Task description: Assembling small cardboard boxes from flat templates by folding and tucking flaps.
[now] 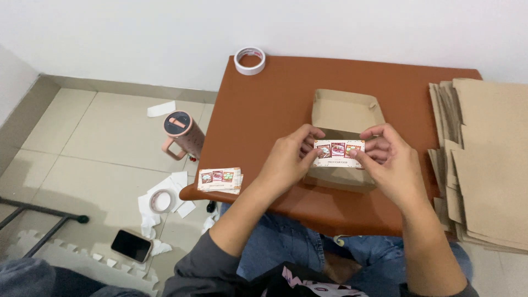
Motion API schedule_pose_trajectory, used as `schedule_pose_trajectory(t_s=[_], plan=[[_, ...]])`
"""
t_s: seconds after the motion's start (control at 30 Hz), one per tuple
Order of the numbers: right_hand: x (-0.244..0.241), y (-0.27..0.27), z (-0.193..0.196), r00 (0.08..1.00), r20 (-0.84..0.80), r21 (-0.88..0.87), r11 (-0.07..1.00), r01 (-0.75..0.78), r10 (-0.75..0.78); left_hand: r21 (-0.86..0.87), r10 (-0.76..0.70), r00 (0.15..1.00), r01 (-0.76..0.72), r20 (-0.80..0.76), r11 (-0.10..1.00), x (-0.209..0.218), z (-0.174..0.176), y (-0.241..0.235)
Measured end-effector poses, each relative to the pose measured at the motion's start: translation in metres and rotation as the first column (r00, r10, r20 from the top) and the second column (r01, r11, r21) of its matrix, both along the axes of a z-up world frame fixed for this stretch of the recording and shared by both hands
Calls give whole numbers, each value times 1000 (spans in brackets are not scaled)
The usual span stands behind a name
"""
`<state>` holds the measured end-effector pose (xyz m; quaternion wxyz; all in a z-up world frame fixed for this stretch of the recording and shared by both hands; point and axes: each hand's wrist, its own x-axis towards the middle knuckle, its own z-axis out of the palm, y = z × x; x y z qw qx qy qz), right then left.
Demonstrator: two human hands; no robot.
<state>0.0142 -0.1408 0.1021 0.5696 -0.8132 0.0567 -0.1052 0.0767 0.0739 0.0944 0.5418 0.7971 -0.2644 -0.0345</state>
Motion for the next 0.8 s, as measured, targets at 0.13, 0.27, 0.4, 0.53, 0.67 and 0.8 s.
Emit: schedule_pose_trajectory(t_s=[0.13, 0.27, 0.4, 0.53, 0.67, 0.8], plan=[[13, -18, -14, 994, -100, -386, 922, 1, -43, 396, -40, 990, -18, 136, 918, 22, -19, -45], [43, -19, -49, 956, -292, -739, 639, -211, -21, 654, -125, 904, -195, 409, 731, 40, -65, -75], [67, -15, -70, 953, -291, -817, 496, -295, 87, 810, -252, 864, -255, 436, 528, 36, -59, -91], [71, -14, -88, 961, -257, -825, 493, -275, 107, 852, -263, 890, -215, 372, 478, 39, -75, -93], [69, -15, -102, 967, -238, -864, 435, -253, 89, 812, -237, 867, -270, 439, 517, 42, -88, -93], [54, -5, -88, 994, -106, -952, 289, -101, 1, 696, -259, 753, -343, 605, 631, 46, -84, -85]])
